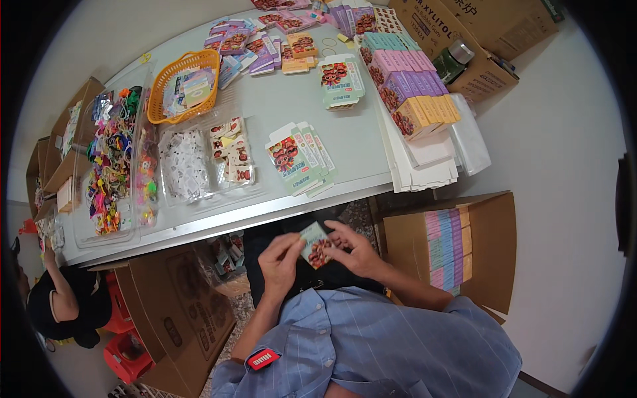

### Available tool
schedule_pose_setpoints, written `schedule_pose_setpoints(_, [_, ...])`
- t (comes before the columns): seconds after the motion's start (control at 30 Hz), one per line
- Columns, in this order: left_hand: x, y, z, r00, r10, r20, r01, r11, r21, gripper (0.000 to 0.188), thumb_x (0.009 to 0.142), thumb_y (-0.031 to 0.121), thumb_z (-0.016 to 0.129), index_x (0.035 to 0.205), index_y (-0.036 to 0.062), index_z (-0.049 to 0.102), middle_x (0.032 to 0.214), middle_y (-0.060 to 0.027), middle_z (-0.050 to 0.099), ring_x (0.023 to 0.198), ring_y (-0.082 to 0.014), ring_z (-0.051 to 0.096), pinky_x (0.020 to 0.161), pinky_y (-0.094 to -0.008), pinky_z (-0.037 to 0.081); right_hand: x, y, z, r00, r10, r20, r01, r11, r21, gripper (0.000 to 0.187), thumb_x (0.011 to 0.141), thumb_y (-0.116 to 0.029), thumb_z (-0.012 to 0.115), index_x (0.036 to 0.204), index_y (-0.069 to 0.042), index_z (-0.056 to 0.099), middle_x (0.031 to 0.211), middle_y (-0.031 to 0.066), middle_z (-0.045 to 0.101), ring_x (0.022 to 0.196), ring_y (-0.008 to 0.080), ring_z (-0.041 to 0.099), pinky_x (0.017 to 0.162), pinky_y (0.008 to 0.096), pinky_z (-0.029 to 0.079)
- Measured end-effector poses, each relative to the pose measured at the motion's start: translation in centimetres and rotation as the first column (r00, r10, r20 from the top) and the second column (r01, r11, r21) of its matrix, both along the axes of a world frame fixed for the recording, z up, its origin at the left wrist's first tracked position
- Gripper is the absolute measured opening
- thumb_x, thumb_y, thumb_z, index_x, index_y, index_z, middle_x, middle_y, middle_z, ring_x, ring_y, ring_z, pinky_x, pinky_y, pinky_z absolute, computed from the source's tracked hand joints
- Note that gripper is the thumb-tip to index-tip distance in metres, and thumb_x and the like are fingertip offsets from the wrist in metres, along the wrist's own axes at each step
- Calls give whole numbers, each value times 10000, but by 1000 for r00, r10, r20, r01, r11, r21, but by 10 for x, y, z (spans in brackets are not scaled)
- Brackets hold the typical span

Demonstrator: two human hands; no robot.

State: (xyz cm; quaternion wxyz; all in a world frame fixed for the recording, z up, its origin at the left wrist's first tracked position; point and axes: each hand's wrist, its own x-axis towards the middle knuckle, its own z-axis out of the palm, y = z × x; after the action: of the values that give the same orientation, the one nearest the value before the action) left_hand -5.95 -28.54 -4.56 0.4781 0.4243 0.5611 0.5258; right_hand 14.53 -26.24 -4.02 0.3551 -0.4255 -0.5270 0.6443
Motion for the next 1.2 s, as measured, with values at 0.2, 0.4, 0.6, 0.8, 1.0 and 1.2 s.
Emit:
schedule_pose_setpoints(0.2, [17,43,65,985,104,137,-116,990,84,389,909,46,723,1268,-38,602,1098,-121,678,837,-123,662,677,-244,563,18,57,81,949,-279,148,245,946,211,511,923,-41,691,1395,-7,496,964,32,645,739,46,552,637,201,453])
schedule_pose_setpoints(0.4, [4,71,65,965,121,-234,-93,987,129,403,886,95,756,1235,-33,599,1100,-175,666,756,-168,684,570,-280,558,27,120,119,678,-616,401,-60,498,865,538,900,-225,737,1323,43,539,1221,222,610,1077,332,613,943,392,492])
schedule_pose_setpoints(0.6, [7,98,61,938,-5,-347,-70,977,-202,530,866,230,773,1266,-53,572,1131,-249,645,809,-282,701,669,-373,563,-25,163,68,709,-448,545,-55,735,675,586,859,-278,772,1310,26,553,1184,222,630,1012,331,641,886,405,518])
schedule_pose_setpoints(0.8, [7,116,19,825,164,-540,-103,984,142,617,848,259,789,1304,-77,545,950,-210,698,602,-180,620,582,-325,501,-26,227,80,569,-627,531,-89,596,798,724,846,-325,778,1326,118,465,1193,325,598,1127,462,579,963,504,467])
schedule_pose_setpoints(1.0, [10,112,13,875,181,-450,-136,982,130,594,849,252,791,1281,-81,555,1184,-245,659,629,-185,629,598,-337,522,-32,297,64,296,-613,732,-80,748,659,891,811,-458,770,1394,89,377,1283,343,547,1204,468,543,1020,512,435])
schedule_pose_setpoints(1.2, [12,112,23,923,162,-348,-146,987,73,606,849,250,790,1294,-85,550,1131,-218,677,639,-181,629,600,-327,520,-33,305,63,242,-624,743,-92,748,657,877,830,-477,750,1417,59,380,1332,331,523,1247,454,515,1058,528,392])
